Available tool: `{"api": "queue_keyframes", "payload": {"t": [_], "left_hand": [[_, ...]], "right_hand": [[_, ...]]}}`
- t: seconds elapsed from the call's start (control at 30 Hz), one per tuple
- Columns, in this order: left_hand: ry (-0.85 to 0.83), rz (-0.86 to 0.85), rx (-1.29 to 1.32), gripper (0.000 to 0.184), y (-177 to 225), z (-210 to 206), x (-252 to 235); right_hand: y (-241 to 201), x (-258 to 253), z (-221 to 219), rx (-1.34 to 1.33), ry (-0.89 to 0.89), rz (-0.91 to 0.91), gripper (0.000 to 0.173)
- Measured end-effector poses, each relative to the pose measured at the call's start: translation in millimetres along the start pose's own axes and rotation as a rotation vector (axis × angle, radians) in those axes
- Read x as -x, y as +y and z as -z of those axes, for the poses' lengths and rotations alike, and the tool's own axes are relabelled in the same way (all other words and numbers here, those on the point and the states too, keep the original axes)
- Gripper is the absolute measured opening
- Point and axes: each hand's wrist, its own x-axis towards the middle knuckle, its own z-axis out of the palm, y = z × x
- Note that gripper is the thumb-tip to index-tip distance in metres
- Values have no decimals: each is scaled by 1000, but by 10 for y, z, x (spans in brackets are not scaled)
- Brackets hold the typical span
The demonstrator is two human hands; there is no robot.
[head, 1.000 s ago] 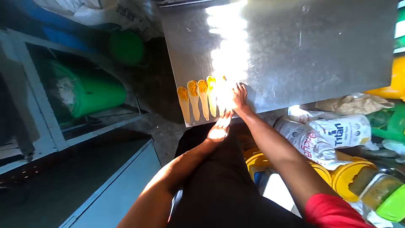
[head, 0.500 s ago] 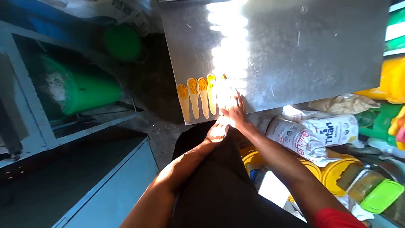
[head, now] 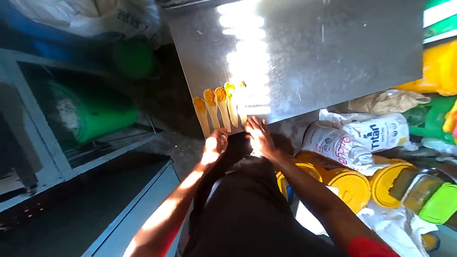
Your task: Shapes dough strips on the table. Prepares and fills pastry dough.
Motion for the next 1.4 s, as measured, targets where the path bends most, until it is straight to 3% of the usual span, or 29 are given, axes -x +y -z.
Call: {"api": "queue_keyframes", "payload": {"t": [0.13, 0.23, 0.37, 0.53, 0.63, 0.7, 0.8, 0.87, 0.93, 1.03, 1.17, 1.27, 1.4], "left_hand": [[249, 145, 351, 43, 220, 228, -435], [326, 337, 555, 36, 546, 270, -923], [333, 462, 751, 28, 1335, 205, -1712], [237, 324, 939, 27, 2925, -29, -2859], [117, 85, 799, 58, 3824, -214, -3708], [104, -53, 727, 79, 4254, -280, -4107], [129, -195, 619, 75, 4506, -292, -4316], [144, -259, 438, 69, 4286, -271, -4188], [146, -240, 211, 60, 3774, -201, -3810], [196, -122, 51, 46, 2631, -49, -3012], [332, 49, -136, 38, 1222, 299, -1743], [428, 134, -3, 40, 628, 484, -753], [405, 175, -127, 35, 231, 768, -290]], "right_hand": [[41, -119, 262, -94, 45, -24, 26], [47, -440, 613, -307, -97, -302, 36], [520, -1130, 1196, -849, 84, -449, 38], [1290, -2289, 2459, -1096, 262, -460, 32], [1821, -2961, 3126, -1001, 352, -348, 35], [2107, -3397, 3434, -903, 512, -309, 38], [2401, -3720, 3675, -904, 739, -171, 44], [2478, -3718, 3590, -886, 858, -65, 34], [2457, -3538, 3282, -799, 821, -125, 31], [2223, -2978, 2559, -630, 592, -338, 30], [1696, -2035, 1560, -392, 466, -360, 33], [1257, -1341, 1023, -255, 301, -380, 47], [762, -912, 614, -51, 141, -351, 56]]}}
